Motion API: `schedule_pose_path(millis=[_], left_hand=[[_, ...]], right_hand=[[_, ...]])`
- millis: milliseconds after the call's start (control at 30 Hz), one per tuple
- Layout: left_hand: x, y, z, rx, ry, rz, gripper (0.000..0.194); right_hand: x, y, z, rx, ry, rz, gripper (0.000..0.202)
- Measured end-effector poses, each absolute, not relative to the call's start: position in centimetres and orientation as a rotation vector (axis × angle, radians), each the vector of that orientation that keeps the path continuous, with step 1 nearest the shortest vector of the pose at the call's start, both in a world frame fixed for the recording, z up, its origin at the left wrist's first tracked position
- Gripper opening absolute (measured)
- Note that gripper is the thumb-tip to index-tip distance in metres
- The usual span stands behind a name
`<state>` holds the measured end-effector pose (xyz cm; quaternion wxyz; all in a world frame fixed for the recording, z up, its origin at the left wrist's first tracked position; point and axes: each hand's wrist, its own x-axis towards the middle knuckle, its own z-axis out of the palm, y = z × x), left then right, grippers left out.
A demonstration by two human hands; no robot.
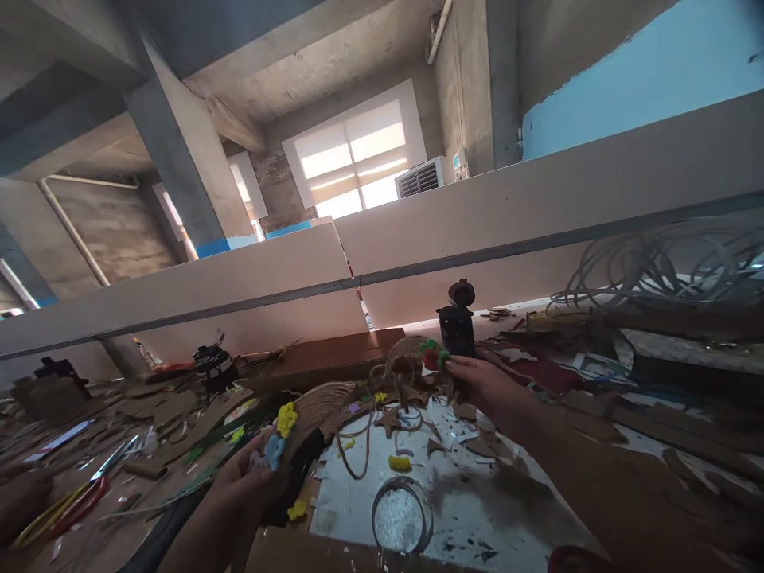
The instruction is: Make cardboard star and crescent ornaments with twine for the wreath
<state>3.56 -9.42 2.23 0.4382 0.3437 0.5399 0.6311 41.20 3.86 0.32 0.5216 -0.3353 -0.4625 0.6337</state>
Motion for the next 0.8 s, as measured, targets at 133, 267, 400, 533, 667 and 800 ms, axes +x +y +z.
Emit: schedule_pose_path(millis=[133,267,400,533,667,800], left_hand=[[5.1,-9.3,2.1,0.896,1.357,1.515,0.062],[7.2,-9.5,2.0,0.911,1.340,1.459,0.060],[8.3,-9.5,1.7,0.962,1.360,1.332,0.050],[8.6,-9.1,1.0,1.070,1.269,1.253,0.039],[8.8,-8.5,0.2,1.140,1.242,1.156,0.037],[8.5,-8.2,-0.5,1.174,1.221,1.108,0.034]], right_hand=[[41.4,4.1,0.4,-0.869,-1.152,1.415,0.058],[40.3,4.8,-1.7,-1.021,-1.253,1.330,0.044],[39.6,4.9,-2.8,-1.073,-1.368,1.192,0.041],[38.8,3.2,-1.6,-0.952,-1.545,1.253,0.043],[37.5,1.1,-0.4,-0.719,-1.727,1.540,0.049],[37.0,0.7,-0.7,-0.749,-1.736,1.645,0.027]])
